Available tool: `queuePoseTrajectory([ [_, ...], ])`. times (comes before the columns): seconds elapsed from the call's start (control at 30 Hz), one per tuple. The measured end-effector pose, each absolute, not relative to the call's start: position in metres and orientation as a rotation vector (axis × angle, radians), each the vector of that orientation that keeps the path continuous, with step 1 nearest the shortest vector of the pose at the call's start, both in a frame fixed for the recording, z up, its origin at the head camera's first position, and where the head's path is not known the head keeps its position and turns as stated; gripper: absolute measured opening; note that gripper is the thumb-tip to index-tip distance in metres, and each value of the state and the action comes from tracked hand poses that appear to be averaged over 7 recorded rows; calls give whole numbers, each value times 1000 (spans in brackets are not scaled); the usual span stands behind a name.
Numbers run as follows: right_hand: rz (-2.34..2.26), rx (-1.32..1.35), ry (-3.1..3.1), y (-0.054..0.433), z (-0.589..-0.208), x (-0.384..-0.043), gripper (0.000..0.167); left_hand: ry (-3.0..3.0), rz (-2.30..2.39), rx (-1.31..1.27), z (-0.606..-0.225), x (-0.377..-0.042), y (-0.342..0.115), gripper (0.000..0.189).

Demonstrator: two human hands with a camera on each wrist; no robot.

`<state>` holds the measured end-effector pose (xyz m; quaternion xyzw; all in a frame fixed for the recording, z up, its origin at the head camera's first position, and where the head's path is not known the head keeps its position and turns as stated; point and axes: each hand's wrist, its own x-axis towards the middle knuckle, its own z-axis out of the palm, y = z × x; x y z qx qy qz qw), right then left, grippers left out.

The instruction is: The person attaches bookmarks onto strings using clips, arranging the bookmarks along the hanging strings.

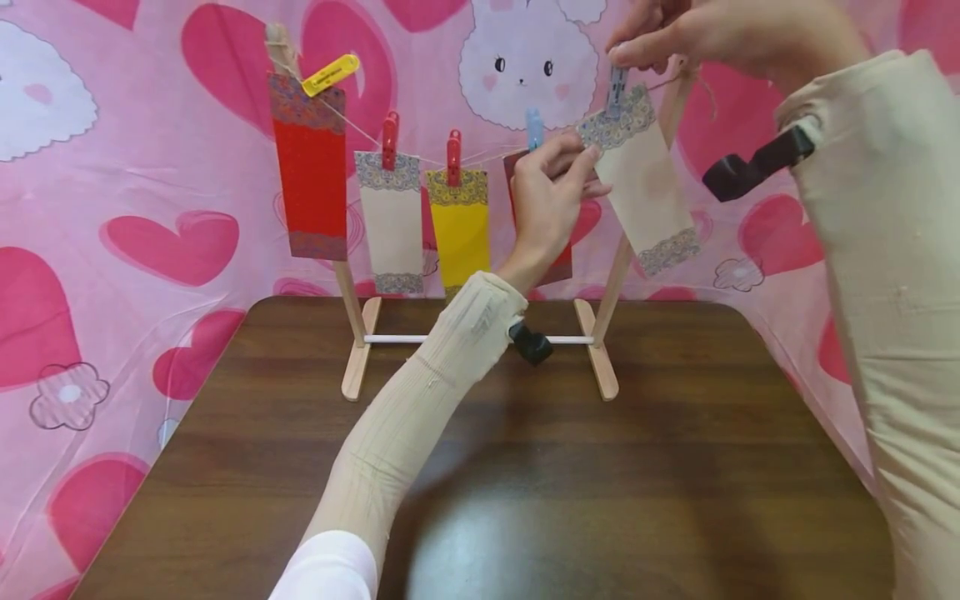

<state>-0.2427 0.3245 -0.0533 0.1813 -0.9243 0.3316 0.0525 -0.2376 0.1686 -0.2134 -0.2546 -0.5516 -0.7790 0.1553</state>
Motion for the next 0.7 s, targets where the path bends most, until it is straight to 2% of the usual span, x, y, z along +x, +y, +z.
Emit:
queuePoseTrajectory([
  [0.1, 1007, 564, -2805, 325, -55, -243, 26, -1599, -2222, -725, -212, -238, 166, 16],
  [0.37, 755, 472, -2801, 330, -70, -228, 50, -1805, -2117, -690, -222, -233, 158, 24],
  [0.47, 681, 440, -2719, 330, -78, -217, 49, -1853, -2097, -721, -228, -229, 153, 24],
  [0.7, 427, 533, -2411, 329, -104, -183, 36, -1941, -2075, -764, -239, -215, 142, 20],
])
